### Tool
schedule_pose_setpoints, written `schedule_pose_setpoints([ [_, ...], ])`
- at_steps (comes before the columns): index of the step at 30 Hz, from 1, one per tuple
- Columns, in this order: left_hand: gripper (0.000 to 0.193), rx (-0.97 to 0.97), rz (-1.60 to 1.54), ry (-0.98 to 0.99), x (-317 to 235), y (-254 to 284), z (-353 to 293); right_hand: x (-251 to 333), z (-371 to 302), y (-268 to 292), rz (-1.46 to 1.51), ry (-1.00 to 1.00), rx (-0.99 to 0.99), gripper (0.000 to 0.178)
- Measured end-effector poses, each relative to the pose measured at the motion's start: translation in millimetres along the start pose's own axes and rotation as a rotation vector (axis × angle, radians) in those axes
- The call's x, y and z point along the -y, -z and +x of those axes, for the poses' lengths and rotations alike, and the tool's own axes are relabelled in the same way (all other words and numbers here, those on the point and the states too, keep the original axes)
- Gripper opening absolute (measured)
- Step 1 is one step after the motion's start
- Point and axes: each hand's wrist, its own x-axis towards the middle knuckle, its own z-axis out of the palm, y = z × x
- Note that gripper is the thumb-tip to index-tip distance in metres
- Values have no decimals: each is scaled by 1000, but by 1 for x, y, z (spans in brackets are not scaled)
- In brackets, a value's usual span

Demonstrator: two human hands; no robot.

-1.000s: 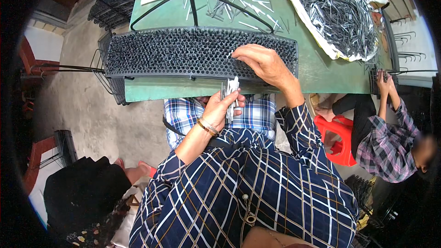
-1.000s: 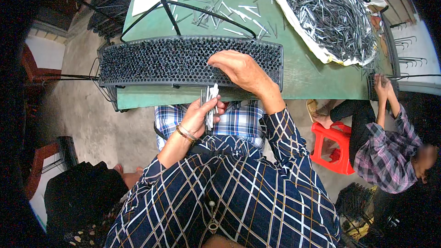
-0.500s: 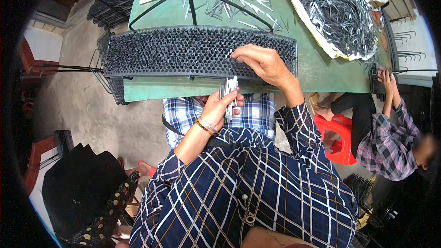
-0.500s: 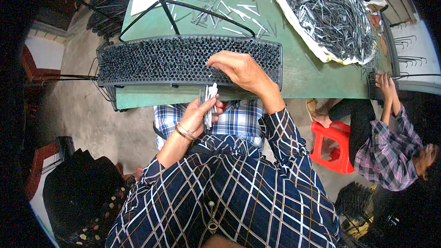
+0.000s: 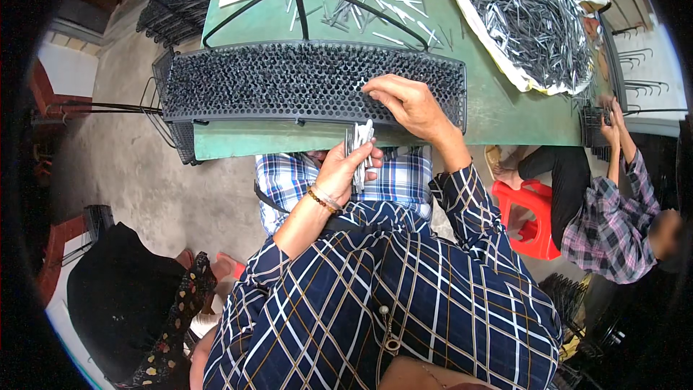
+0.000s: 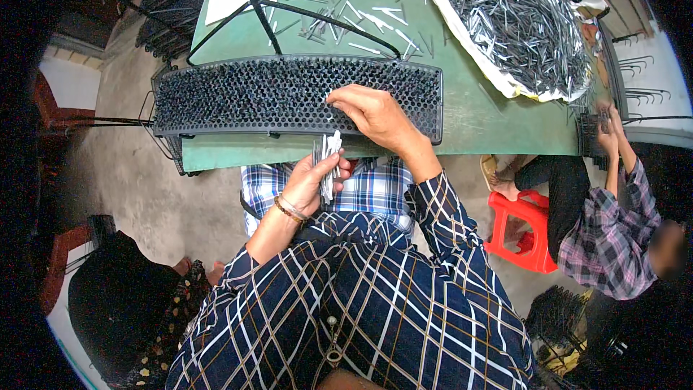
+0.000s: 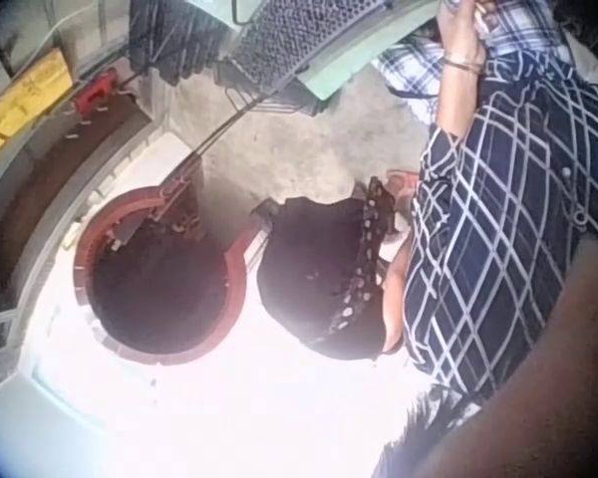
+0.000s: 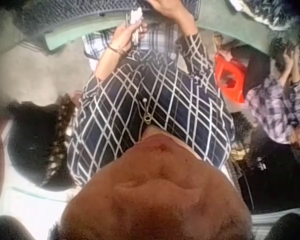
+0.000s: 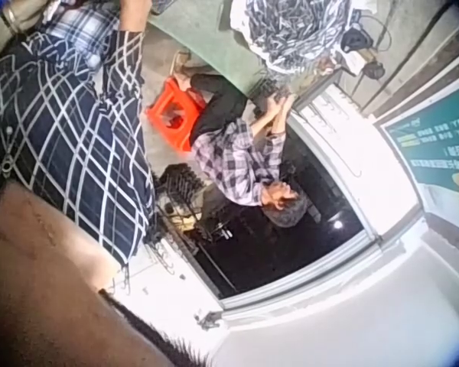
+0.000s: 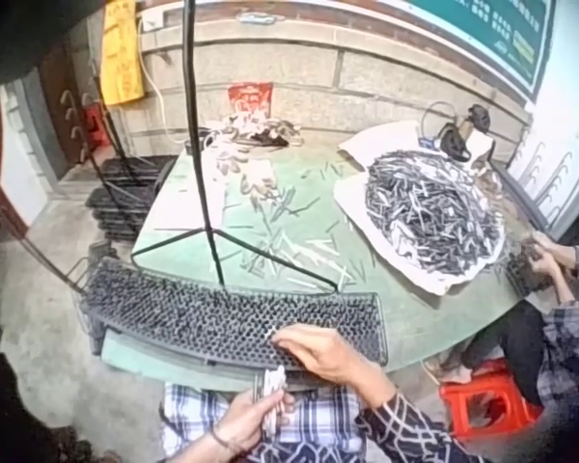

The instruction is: The person is manually inserting small metal needles into a perforated grid plate on a workbench.

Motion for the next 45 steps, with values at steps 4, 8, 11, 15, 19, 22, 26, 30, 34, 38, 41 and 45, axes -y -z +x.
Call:
schedule_pose_setpoints([
  [4, 24, -2, 7, 3, -1, -2, 0, 3, -3, -9, -139, 94, -96, 15],
  [8, 24, -5, -12, -1, 0, -1, -1, 7, -5, -14, -206, 69, -79, 18],
  [11, 23, -5, 2, 4, 0, -2, 0, 8, -6, -15, -207, 42, -147, 17],
  [15, 23, -8, -4, 8, 1, -2, -1, 10, -4, -17, -282, 57, -174, 14],
  [19, 23, -3, 12, -2, 1, -3, -1, 16, -1, -13, -384, 97, -117, 13],
  [22, 23, 0, 35, -19, -1, -6, -2, 16, 2, -8, -448, 138, -54, 14],
  [26, 24, -21, 33, -20, -3, -9, -4, 13, 1, -10, -463, 102, -14, 17],
  [30, 24, -4, 4, -44, -3, -9, -1, 13, -4, -7, -367, 67, -156, 20],
  [34, 22, 0, -25, -119, -4, -7, -3, 31, -18, 2, 9, -347, -9, 16],
  [38, 19, 41, -21, -130, 0, -9, 1, 21, -39, -11, 431, -598, -5, 13],
  [41, 17, 29, -23, -106, 1, -11, -2, 25, -45, -13, 616, -656, -68, 13],
  [45, 16, -2, -15, -132, -1, -12, 0, 32, -42, -10, 641, -722, -85, 16],
])
